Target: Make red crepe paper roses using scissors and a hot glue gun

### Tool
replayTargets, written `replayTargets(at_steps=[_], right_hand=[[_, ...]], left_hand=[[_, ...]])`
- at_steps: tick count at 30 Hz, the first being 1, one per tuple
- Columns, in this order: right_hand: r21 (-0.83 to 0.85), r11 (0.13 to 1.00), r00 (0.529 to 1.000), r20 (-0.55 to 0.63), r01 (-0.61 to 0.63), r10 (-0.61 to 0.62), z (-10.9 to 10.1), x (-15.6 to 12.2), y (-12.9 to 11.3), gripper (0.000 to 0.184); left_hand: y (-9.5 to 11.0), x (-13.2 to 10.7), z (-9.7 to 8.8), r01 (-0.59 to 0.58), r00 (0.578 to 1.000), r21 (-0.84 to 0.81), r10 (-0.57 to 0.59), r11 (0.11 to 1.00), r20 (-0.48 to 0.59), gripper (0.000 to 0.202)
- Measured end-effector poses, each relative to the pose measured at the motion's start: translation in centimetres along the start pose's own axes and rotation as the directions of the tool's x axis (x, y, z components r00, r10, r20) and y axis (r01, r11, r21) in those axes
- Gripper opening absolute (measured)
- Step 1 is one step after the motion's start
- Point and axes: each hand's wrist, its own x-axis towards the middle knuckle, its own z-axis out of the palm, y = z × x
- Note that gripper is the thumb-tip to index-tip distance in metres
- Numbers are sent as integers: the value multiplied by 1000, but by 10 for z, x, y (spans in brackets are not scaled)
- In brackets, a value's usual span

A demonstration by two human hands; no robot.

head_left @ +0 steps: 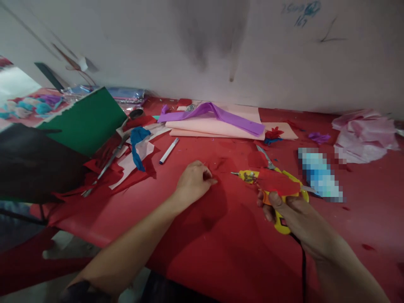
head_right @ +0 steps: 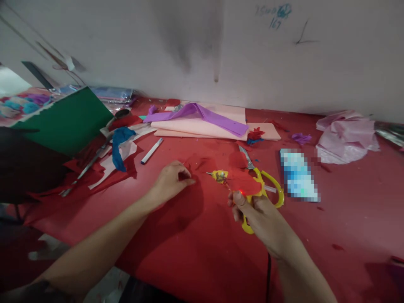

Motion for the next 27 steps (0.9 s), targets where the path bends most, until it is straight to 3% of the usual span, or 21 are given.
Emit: replayTargets(at_steps=[3, 7, 17, 27], right_hand=[[-163, 987, 995, 96, 2, 14, -1, -2, 0, 61], [-310, 949, 986, 167, 56, -3, 6, 0, -1, 63], [-339, 934, 982, 182, 110, -50, 25, 0, -1, 47], [-426, 893, 983, 163, 148, -85, 27, 0, -3, 48]], left_hand=[[-1, 1, -5, -35, 999, -54, 35, 998, -3, 11], [-1, 3, -12, -96, 988, -77, 105, 992, 116, 13], [-10, 9, -3, -120, 975, -31, 124, 992, 187, 8], [-8, 8, -6, -93, 969, -56, 104, 994, 226, 11]])
